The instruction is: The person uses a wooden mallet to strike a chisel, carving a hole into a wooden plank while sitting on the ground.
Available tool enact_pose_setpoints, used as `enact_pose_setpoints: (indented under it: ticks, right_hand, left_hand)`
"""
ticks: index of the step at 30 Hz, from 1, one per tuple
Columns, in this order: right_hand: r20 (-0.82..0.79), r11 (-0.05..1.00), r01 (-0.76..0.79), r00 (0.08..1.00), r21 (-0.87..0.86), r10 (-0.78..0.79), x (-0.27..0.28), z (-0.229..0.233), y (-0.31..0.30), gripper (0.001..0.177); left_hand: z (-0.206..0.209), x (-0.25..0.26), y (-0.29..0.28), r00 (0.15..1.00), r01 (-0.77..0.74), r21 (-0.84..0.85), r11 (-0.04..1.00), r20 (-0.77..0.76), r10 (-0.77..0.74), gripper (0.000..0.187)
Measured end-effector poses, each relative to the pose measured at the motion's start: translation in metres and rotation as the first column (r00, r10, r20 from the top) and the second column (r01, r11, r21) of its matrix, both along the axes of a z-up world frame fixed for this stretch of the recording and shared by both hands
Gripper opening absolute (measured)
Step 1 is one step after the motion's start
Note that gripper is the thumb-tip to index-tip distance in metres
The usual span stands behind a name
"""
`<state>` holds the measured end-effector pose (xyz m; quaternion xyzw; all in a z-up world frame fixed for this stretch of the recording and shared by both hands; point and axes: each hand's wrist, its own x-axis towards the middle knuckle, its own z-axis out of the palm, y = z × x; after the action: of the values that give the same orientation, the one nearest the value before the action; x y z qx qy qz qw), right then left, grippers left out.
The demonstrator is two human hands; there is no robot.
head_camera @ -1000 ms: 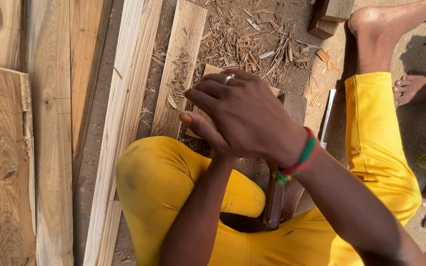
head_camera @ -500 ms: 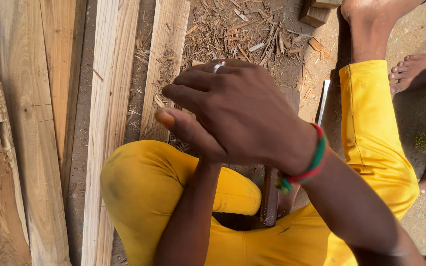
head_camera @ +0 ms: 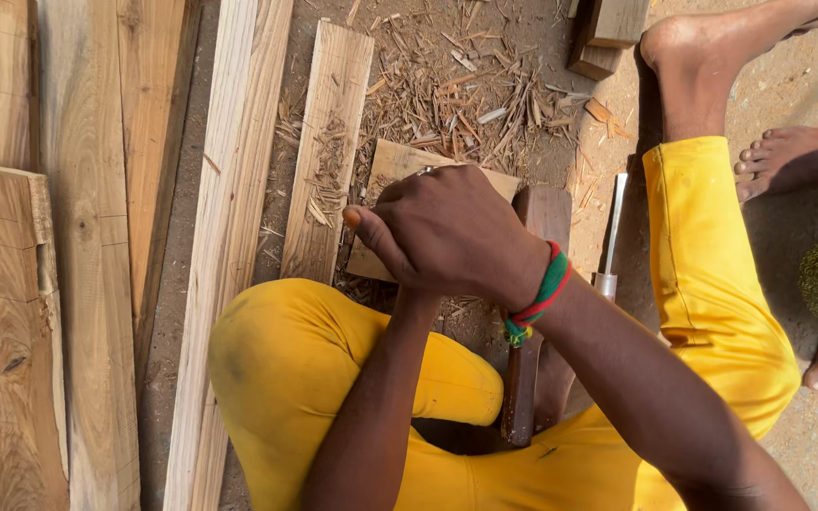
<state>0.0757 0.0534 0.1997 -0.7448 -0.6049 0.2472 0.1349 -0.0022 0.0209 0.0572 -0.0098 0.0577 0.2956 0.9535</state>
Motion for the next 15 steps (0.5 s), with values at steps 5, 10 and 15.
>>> enact_pose_setpoints:
  ticks: [5, 10, 15]
  right_hand:
    - [-0.033, 0.971, 0.061, 0.998, 0.232, -0.055, 0.000, 0.027, -0.028, 0.052]
    - [0.003, 0.997, 0.069, 0.998, -0.022, -0.069, -0.005, -0.015, -0.012, 0.054]
    - [-0.093, 0.990, 0.081, 0.993, 0.119, -0.070, -0.002, -0.033, -0.029, 0.048]
  left_hand:
    - [-0.017, -0.005, -0.014, 0.989, -0.021, -0.052, 0.998, -0.148, 0.013, 0.060]
    - [-0.062, 0.009, -0.049, 0.968, -0.204, -0.184, 0.962, 0.107, 0.226, 0.050]
    - [-0.073, 0.003, -0.032, 0.999, 0.036, -0.412, 0.910, -0.002, -0.040, 0.057]
